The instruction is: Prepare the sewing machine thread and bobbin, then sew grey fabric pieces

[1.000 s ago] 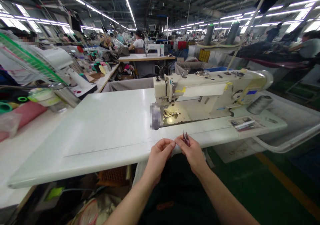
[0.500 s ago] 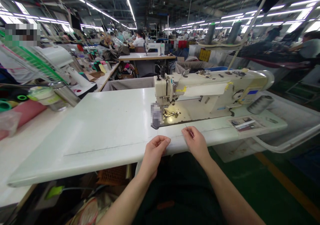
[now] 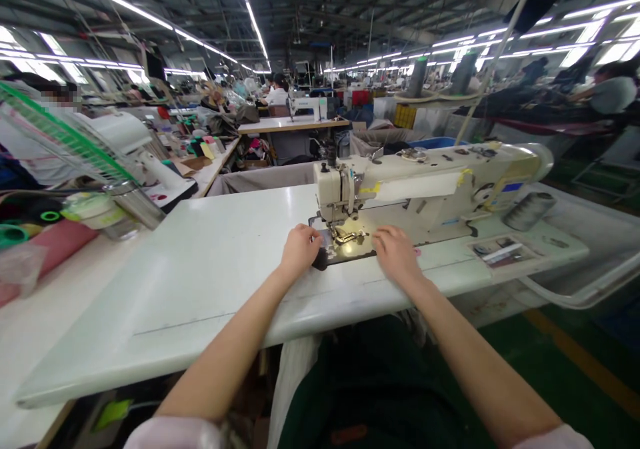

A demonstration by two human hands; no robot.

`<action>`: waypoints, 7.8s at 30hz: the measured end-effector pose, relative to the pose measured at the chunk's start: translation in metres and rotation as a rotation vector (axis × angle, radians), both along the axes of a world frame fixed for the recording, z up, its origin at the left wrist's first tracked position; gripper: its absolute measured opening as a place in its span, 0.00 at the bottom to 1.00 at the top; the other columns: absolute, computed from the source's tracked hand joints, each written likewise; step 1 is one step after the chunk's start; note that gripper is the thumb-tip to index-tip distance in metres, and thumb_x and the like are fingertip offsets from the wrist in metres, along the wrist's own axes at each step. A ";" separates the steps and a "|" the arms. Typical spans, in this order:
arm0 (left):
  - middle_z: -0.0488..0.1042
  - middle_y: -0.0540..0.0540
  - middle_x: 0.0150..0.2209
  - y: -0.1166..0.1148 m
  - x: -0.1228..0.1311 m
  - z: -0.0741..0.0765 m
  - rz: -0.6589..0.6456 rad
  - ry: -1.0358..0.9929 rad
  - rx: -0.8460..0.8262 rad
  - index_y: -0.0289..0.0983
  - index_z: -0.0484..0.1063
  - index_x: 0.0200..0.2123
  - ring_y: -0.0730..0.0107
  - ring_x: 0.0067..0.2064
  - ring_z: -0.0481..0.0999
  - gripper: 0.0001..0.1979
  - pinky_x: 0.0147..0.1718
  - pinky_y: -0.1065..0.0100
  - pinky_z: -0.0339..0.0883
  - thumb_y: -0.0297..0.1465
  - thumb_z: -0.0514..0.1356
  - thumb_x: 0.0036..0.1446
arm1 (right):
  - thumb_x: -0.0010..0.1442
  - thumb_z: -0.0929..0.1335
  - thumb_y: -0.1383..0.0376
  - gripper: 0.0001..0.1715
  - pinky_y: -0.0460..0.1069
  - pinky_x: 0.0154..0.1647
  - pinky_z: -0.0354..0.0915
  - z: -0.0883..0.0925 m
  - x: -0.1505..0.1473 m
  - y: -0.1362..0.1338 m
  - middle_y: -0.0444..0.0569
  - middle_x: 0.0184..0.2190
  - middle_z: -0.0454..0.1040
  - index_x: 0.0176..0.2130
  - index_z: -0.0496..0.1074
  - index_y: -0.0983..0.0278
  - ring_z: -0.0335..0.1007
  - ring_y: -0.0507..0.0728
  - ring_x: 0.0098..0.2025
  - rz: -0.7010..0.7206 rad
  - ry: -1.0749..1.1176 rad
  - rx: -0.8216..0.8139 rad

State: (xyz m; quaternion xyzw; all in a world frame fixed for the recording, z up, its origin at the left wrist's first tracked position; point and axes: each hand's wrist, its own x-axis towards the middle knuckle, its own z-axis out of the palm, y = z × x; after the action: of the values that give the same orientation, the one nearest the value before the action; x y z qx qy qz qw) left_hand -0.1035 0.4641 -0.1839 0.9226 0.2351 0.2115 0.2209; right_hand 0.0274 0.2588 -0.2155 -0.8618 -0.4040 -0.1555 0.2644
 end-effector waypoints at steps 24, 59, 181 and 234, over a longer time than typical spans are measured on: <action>0.73 0.44 0.30 0.020 0.039 -0.030 -0.063 -0.007 -0.043 0.37 0.73 0.24 0.61 0.39 0.72 0.09 0.41 0.63 0.65 0.28 0.57 0.55 | 0.59 0.67 0.67 0.05 0.47 0.42 0.60 -0.016 0.023 0.096 0.48 0.34 0.74 0.34 0.74 0.64 0.68 0.55 0.39 0.106 0.350 0.122; 0.75 0.45 0.32 0.021 0.041 -0.033 -0.065 0.002 -0.041 0.37 0.76 0.28 0.63 0.40 0.72 0.09 0.41 0.64 0.64 0.30 0.57 0.57 | 0.58 0.69 0.66 0.04 0.47 0.40 0.59 -0.012 0.019 0.097 0.48 0.35 0.74 0.35 0.76 0.64 0.67 0.54 0.38 0.062 0.361 0.098; 0.75 0.45 0.33 0.020 0.039 -0.026 -0.036 0.051 -0.084 0.37 0.77 0.29 0.64 0.41 0.73 0.10 0.41 0.67 0.64 0.31 0.57 0.57 | 0.57 0.69 0.68 0.04 0.47 0.42 0.61 -0.006 0.014 0.097 0.48 0.34 0.74 0.33 0.76 0.64 0.69 0.55 0.39 0.062 0.391 0.103; 0.75 0.39 0.40 0.012 0.028 -0.018 0.014 0.117 -0.081 0.36 0.79 0.32 0.59 0.45 0.74 0.14 0.44 0.64 0.67 0.29 0.52 0.60 | 0.55 0.69 0.62 0.09 0.50 0.42 0.66 -0.017 0.016 0.100 0.50 0.35 0.78 0.34 0.75 0.65 0.74 0.58 0.39 0.039 0.493 0.107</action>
State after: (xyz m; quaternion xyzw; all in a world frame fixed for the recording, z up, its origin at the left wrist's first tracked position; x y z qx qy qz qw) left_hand -0.0760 0.4760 -0.2021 0.9219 0.2627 0.1490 0.2426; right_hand 0.0434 0.3585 -0.2323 -0.8504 -0.3352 0.0434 0.4033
